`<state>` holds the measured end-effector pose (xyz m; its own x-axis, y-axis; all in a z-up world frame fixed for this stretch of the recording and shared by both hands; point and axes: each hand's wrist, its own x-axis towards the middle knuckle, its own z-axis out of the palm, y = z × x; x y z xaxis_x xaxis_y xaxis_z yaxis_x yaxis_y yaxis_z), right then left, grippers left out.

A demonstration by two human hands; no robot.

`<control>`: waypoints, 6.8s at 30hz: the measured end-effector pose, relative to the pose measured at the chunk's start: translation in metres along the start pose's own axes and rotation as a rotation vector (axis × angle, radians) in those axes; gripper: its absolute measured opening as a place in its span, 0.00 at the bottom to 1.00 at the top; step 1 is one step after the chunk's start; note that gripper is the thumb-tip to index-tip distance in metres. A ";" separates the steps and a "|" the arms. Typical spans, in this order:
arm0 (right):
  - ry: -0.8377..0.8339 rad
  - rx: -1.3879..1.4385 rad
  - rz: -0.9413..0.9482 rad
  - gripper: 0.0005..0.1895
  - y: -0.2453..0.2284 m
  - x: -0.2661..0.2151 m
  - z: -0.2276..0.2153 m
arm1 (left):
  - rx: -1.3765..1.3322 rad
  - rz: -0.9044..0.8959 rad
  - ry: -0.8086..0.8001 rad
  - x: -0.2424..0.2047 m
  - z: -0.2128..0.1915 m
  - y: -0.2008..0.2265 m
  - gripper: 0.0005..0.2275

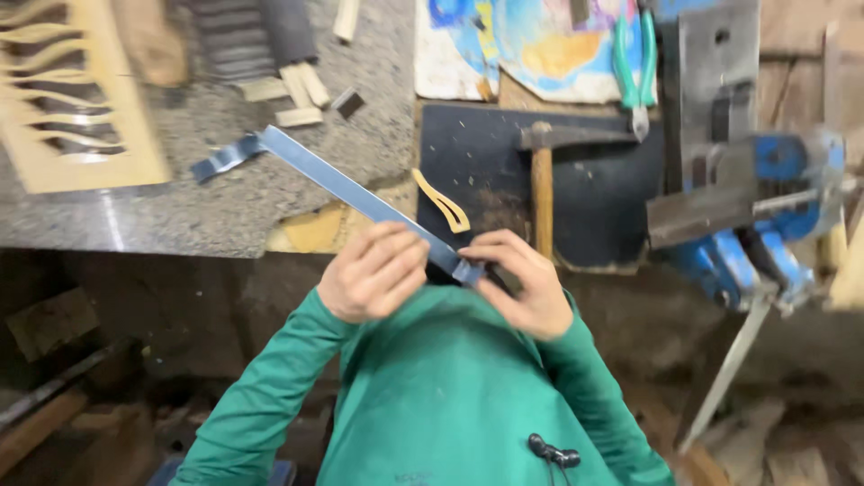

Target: The person assembles small wooden and metal components using a hammer and a manual press. They repeatedly position pieces, strike them with a hammer, and operate the press to shape or join the parts.

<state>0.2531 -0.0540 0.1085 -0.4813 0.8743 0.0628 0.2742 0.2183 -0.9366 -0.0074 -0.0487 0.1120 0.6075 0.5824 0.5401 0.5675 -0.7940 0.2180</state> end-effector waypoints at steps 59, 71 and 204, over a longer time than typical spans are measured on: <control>0.433 0.919 0.876 0.19 -0.001 0.273 0.243 | -0.122 -0.401 -0.315 -0.144 -0.113 -0.305 0.21; 0.417 0.866 0.833 0.20 0.002 0.272 0.242 | -0.110 -0.445 -0.262 -0.139 -0.121 -0.301 0.17; 1.311 -0.619 0.979 0.25 0.074 -0.354 -0.016 | -0.665 -0.396 -0.413 0.142 0.371 0.313 0.05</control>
<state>0.4577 -0.3406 0.0221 0.8879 0.4467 0.1099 0.4272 -0.7120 -0.5573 0.4625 -0.1499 -0.0453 0.6602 0.7509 0.0154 0.4159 -0.3825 0.8251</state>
